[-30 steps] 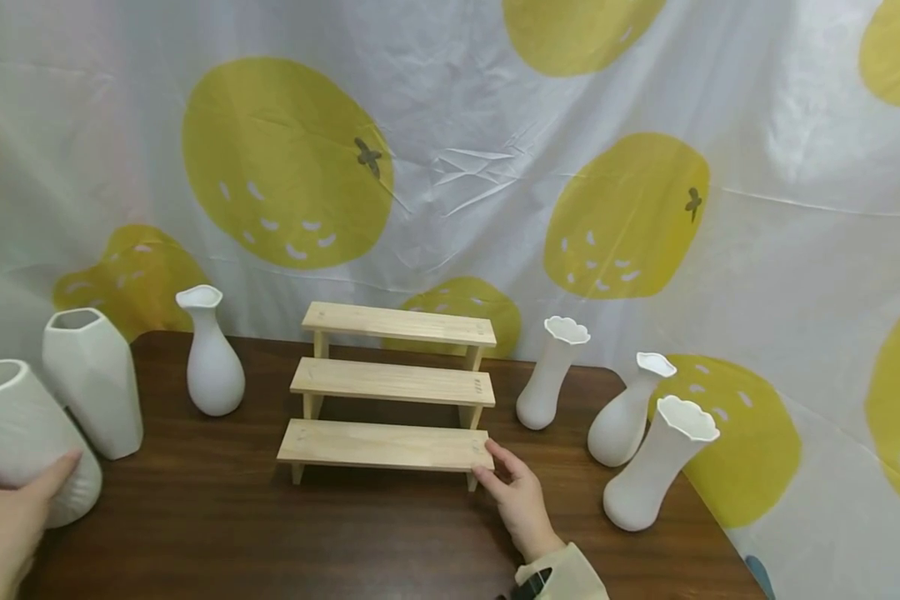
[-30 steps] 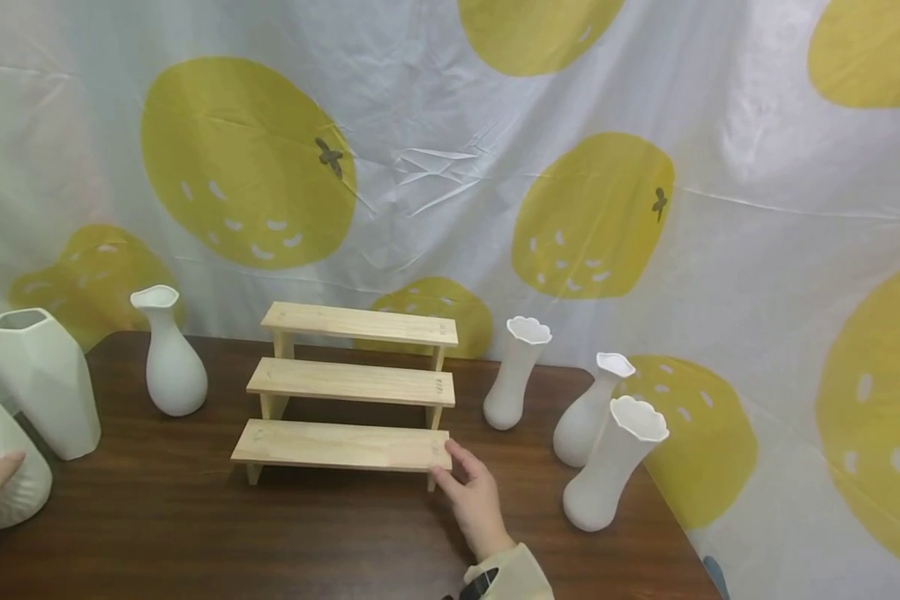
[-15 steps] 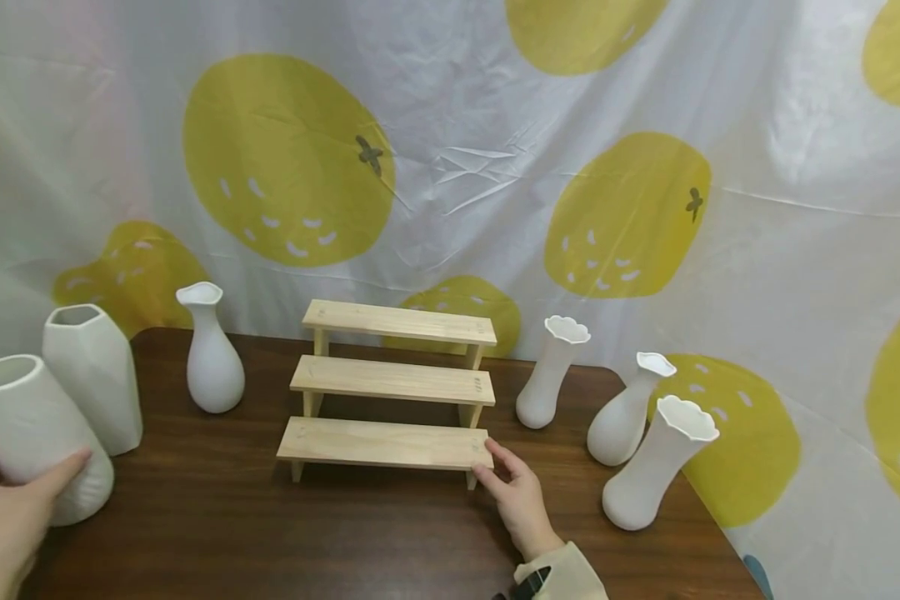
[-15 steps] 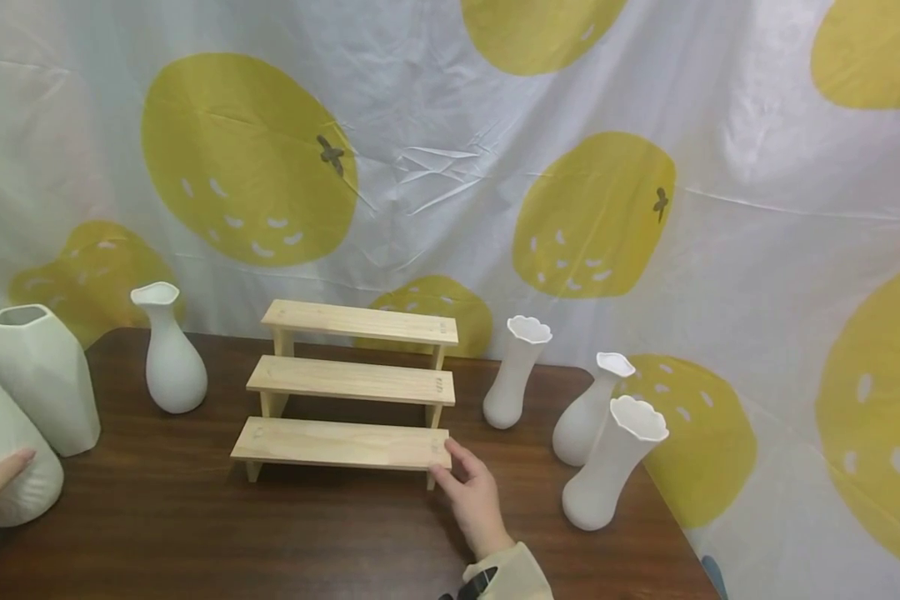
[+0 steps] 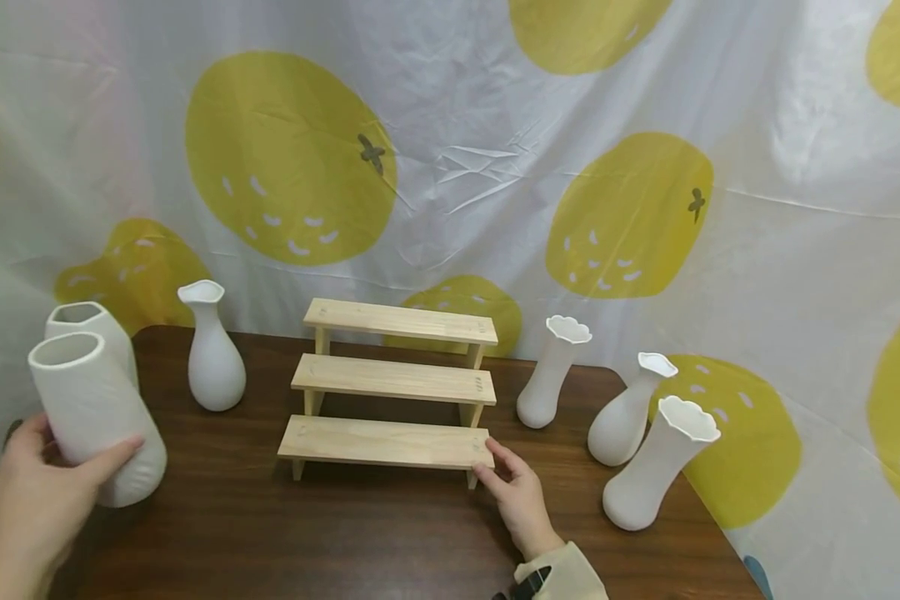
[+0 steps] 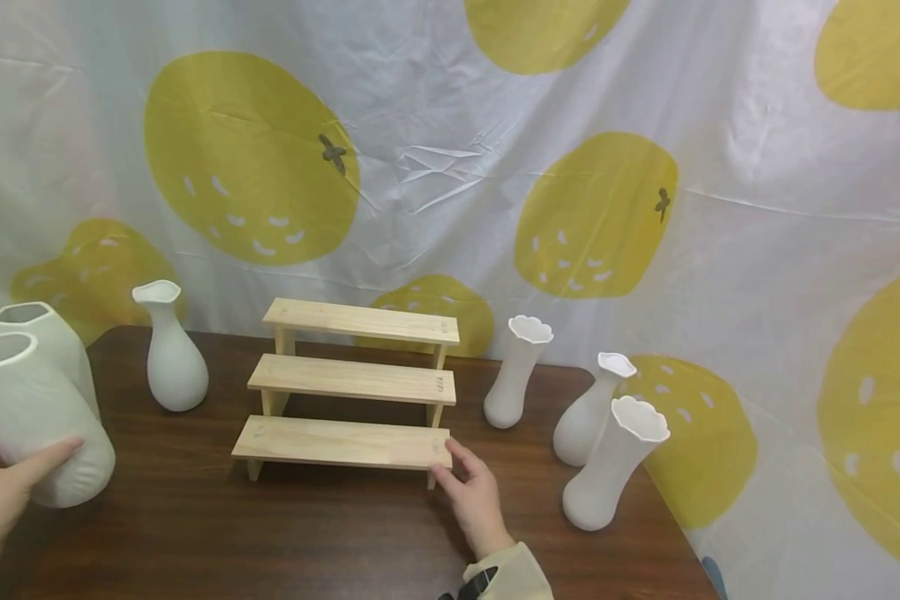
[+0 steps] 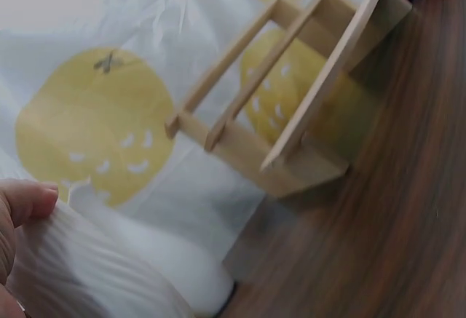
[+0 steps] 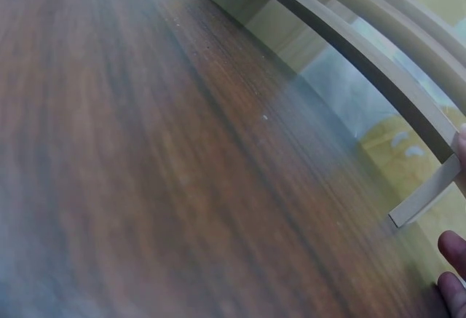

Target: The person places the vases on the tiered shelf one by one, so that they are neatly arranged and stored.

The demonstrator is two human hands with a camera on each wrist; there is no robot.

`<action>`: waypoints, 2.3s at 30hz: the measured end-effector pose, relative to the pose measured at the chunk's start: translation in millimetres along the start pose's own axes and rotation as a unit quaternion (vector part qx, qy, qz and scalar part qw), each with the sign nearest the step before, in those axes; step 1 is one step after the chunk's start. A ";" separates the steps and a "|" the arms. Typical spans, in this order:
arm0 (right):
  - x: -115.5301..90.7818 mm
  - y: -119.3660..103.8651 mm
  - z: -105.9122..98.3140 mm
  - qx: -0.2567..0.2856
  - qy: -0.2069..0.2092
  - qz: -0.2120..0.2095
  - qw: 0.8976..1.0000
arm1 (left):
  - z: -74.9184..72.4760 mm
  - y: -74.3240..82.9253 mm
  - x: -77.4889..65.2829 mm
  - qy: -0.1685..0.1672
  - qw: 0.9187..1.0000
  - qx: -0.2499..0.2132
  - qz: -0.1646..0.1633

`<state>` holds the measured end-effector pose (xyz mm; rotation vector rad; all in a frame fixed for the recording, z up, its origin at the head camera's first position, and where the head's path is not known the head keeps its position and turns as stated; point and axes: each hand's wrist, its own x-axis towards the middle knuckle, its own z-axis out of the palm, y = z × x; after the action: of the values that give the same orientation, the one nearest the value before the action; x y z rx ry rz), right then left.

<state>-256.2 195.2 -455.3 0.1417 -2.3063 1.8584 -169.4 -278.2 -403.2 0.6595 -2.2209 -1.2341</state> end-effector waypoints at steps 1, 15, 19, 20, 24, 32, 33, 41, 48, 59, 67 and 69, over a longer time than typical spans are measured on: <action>0.0 -0.1 0.0 0.001 0.001 0.001 1.000 | 0.7 4.7 -2.3 -0.007 1.000 -0.002 0.009; 2.2 2.7 -1.1 -0.012 0.003 -0.002 1.000 | 23.2 51.2 -19.8 -0.117 0.986 -0.072 0.093; 2.2 2.7 -1.1 -0.015 0.001 -0.001 1.000 | 31.7 63.8 -23.8 -0.136 0.982 -0.079 0.103; 2.3 2.7 -1.0 -0.013 0.001 0.001 1.000 | 34.1 66.8 -24.5 -0.139 0.981 -0.084 0.107; 2.5 3.2 -0.7 -0.013 0.000 0.004 1.000 | 42.5 76.7 -27.5 -0.163 0.975 -0.102 0.113; 1.6 2.4 -1.2 -0.011 0.002 0.007 1.000 | 55.8 91.2 -31.7 -0.191 0.966 -0.113 0.136; 1.3 1.8 -1.2 -0.010 0.003 0.008 1.000 | 57.5 92.4 -32.1 -0.194 0.965 -0.114 0.137; 2.0 2.4 -0.9 -0.009 0.004 0.006 1.000 | 69.4 99.4 -36.8 -0.217 0.958 -0.140 0.128; 11.9 27.8 -2.3 -0.004 0.006 0.003 1.000 | 80.2 102.5 -37.8 -0.222 0.955 -0.150 0.127; 13.4 36.4 -1.7 -0.017 0.014 -0.005 1.000 | 97.6 106.5 -35.4 -0.244 0.947 -0.170 0.122; 10.5 22.4 -3.0 -0.007 0.005 0.011 1.000 | 105.9 113.0 -35.1 -0.259 0.943 -0.174 0.113; 10.3 22.5 -2.8 -0.010 0.004 0.006 1.000 | 108.1 114.2 -35.1 -0.262 0.942 -0.177 0.111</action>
<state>-270.2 203.1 -474.3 0.1186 -2.3238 1.8381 -230.9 -135.6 -360.3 -0.0774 -2.2929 -1.7769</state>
